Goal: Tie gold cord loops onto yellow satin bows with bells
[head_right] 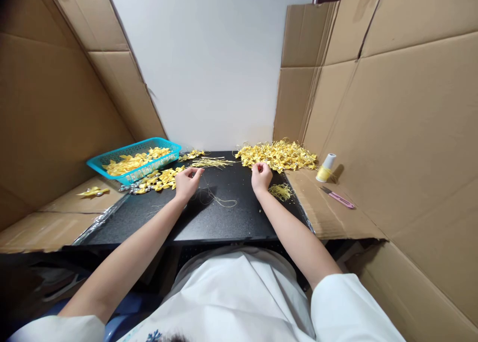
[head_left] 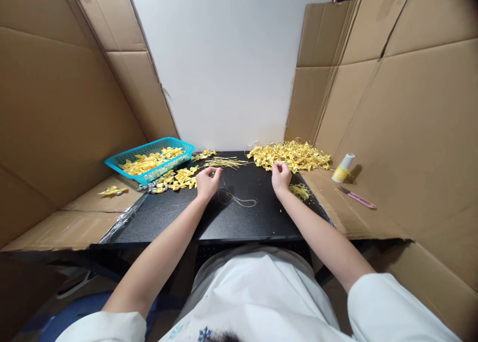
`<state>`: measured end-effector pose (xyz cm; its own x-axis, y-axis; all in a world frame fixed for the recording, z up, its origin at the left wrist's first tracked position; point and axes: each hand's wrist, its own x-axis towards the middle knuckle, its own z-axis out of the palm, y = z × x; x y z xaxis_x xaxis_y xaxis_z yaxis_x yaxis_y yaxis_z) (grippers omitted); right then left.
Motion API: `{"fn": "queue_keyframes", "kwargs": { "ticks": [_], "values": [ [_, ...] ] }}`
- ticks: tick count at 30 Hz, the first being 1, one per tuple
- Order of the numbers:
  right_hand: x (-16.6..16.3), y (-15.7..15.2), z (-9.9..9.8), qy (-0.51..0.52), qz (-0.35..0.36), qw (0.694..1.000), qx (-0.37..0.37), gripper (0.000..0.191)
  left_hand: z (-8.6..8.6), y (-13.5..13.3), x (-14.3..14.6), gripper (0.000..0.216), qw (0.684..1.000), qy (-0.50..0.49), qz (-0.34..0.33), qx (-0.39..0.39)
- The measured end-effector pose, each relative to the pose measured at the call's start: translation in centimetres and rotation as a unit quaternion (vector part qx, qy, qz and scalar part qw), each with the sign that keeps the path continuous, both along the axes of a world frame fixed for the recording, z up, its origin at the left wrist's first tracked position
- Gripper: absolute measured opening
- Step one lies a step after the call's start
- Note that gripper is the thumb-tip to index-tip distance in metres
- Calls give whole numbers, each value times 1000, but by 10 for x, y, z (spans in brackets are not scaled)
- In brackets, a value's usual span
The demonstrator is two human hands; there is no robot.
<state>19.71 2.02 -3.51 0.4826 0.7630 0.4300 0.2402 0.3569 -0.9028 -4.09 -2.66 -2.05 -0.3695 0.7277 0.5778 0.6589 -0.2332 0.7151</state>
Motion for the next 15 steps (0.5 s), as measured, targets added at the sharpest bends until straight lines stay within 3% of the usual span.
{"fn": "queue_keyframes", "kwargs": {
  "ticks": [4,8,10,15],
  "values": [
    [29,15,5,3,-88,996,-11,14,-1,2,-1,24,1000,0,0,10],
    [68,26,14,-10,-158,987,-22,27,-3,2,-1,24,1000,6,-2,18],
    [73,28,14,-47,-133,990,-26,29,-3,2,0,24,1000,11,-7,19],
    [42,24,-5,-201,73,975,-50,6,-2,-3,4,24,999,21,-25,23]
  ]
}}
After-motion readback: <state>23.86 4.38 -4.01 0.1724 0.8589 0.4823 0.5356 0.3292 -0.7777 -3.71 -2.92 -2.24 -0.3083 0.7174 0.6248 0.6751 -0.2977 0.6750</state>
